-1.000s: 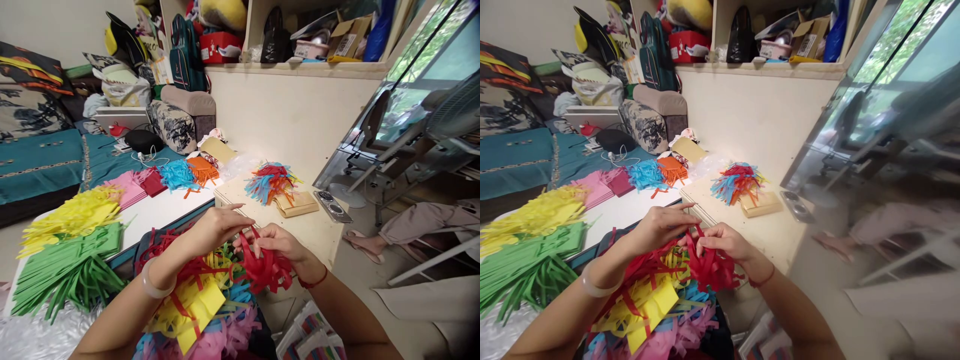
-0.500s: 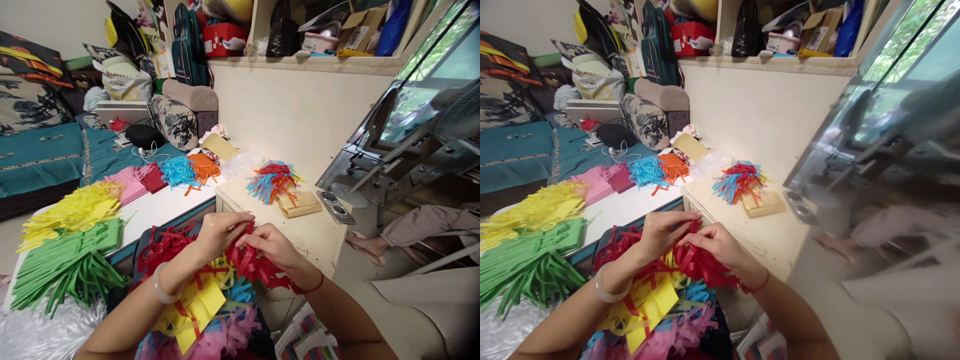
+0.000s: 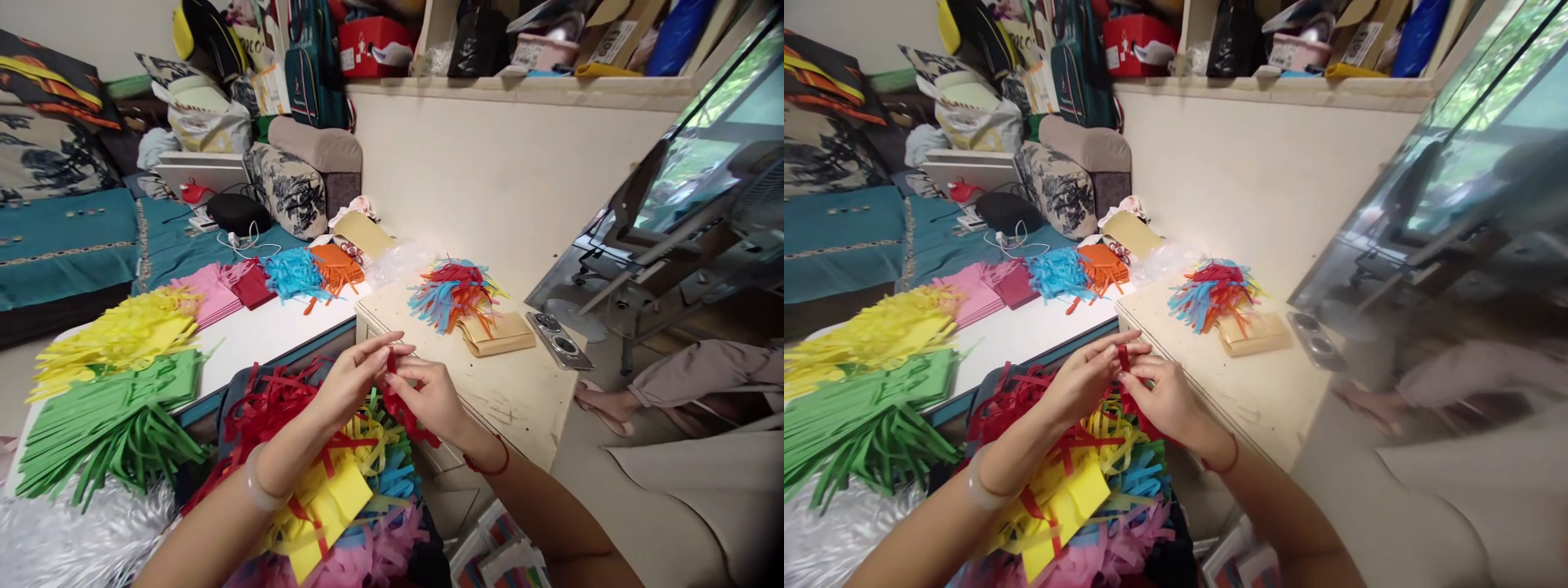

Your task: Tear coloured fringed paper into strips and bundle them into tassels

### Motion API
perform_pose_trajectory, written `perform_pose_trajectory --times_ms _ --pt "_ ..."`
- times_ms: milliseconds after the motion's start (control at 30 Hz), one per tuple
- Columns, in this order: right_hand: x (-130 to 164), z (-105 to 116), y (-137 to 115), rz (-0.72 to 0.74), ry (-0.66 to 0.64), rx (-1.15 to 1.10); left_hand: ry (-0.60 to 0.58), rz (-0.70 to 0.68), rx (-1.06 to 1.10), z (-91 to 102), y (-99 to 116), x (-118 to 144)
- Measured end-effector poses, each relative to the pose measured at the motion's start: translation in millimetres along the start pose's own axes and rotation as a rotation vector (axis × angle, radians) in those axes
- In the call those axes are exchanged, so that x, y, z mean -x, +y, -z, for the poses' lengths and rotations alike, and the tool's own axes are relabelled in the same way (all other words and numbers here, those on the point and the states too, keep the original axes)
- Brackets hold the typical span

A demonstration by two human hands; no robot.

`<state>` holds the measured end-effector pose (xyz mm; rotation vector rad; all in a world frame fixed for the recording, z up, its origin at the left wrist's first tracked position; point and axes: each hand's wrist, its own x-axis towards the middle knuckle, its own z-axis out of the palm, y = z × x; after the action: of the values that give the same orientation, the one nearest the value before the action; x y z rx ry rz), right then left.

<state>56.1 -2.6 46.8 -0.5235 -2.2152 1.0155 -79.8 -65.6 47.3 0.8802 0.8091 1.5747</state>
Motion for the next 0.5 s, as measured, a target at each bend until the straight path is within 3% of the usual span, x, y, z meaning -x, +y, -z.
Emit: perform_pose_trajectory --times_ms 167,233,300,367,433,500 --pt "-10.5 -11.4 0.5 0.125 -0.027 0.216 0.164 -0.142 -0.078 1.0 -11.5 -0.4" --pt "-24.9 -4.2 0.7 0.186 -0.189 0.217 0.244 -0.186 -0.027 6.1 -10.0 -2.6" --pt "-56.3 11.6 6.2 0.210 -0.472 0.204 0.370 -0.247 0.040 13.0 -4.8 -5.1" --pt "-105.4 30.2 20.0 0.079 -0.676 0.282 0.470 -0.307 0.090 18.5 1.7 -6.8" --pt "-162.2 43.4 41.2 -0.210 -0.416 0.675 0.467 -0.297 0.122 19.5 6.6 -6.6" --pt "-212.1 46.1 65.1 -0.306 -0.306 0.822 0.397 -0.227 0.160 15.9 8.2 -3.9"
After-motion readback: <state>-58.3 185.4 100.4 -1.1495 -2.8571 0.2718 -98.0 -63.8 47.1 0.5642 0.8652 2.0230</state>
